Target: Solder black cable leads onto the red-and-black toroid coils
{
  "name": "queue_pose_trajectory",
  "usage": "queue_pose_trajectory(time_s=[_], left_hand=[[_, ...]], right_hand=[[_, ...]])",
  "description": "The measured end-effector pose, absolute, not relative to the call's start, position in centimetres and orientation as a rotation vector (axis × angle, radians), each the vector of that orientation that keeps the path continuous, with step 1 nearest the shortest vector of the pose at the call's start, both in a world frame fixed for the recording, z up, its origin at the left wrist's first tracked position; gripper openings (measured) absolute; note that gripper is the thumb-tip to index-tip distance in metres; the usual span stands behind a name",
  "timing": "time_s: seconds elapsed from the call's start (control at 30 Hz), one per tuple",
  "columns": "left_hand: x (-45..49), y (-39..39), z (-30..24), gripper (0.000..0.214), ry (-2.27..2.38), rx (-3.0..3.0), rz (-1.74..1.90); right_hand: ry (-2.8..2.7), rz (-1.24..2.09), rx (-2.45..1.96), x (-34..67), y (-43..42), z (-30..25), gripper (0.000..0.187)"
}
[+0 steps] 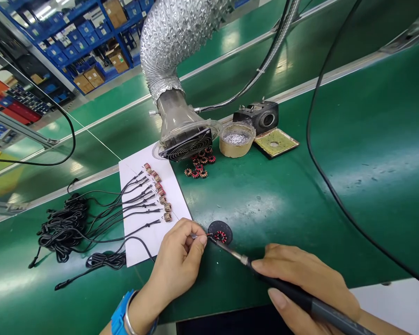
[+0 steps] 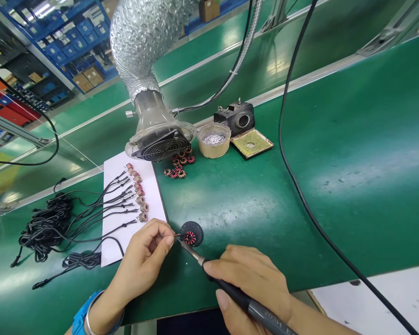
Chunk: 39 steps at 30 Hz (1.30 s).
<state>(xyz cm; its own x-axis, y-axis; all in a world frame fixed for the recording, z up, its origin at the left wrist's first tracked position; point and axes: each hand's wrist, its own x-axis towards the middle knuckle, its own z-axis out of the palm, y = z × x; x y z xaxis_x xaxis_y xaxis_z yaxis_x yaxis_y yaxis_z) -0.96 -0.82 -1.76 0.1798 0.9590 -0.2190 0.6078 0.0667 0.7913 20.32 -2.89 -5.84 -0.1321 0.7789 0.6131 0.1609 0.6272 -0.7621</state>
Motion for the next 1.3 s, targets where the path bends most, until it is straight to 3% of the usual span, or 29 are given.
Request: queue_pose_trajectory(time_s=[0.9, 1.1, 1.3], left_hand=[[-1.1, -1.1, -1.8, 0.020, 1.521, 1.414, 0.585], [-1.0, -1.0, -1.7, 0.014, 1.514, 1.353, 0.512], [-0.7, -0.8, -1.6, 0.019, 1.460, 1.318, 0.499]], right_hand=[[-1.613, 0.617, -0.855, 20.8, -2.9, -5.7, 0.034], [-1.710, 0.604, -0.771, 20.8, -1.5, -5.0, 0.048], [-1.957, 0.417, -0.779, 18.5, 0.2, -4.3, 0.025]])
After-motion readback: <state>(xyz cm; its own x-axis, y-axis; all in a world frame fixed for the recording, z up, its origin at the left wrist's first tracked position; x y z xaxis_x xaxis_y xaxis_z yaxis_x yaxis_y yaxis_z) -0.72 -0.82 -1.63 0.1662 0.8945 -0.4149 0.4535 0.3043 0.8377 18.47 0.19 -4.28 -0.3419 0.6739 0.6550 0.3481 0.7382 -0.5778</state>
